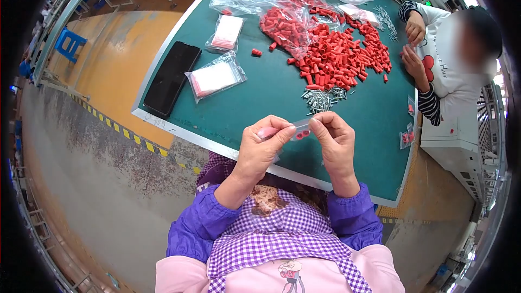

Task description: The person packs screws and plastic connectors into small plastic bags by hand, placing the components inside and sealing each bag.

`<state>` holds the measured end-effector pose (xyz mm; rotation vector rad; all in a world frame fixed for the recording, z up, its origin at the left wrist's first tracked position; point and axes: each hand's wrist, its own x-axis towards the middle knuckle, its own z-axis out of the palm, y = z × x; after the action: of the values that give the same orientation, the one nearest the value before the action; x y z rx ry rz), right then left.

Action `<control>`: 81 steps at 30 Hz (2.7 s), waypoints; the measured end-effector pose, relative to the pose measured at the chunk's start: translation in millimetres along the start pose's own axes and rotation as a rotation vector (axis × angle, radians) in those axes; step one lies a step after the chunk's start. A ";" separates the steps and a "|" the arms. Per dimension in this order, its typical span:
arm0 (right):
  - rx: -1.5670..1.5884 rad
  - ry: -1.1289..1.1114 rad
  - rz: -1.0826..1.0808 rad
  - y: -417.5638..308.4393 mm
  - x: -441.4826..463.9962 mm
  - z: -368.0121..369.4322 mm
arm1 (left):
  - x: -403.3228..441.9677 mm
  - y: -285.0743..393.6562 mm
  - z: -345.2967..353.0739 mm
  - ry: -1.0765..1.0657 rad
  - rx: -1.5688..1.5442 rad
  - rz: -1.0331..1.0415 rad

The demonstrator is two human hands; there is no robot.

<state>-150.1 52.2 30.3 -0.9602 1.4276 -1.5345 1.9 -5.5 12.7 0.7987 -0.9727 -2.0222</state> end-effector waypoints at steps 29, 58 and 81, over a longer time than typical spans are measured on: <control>-0.355 0.096 0.130 -3.1 -27.6 -23.2 | 9.6 -24.4 12.8 -0.098 -0.578 -0.184; -0.308 0.091 -0.020 11.6 -29.4 6.0 | -5.1 -10.2 15.2 0.032 -0.294 -0.334; -1.303 0.133 -0.170 20.5 24.8 -41.1 | -7.6 -11.9 15.7 0.051 0.124 -0.046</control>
<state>-196.1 44.2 7.1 -1.7304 2.5336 -0.6051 -10.3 11.7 12.6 0.9430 -1.0677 -1.9853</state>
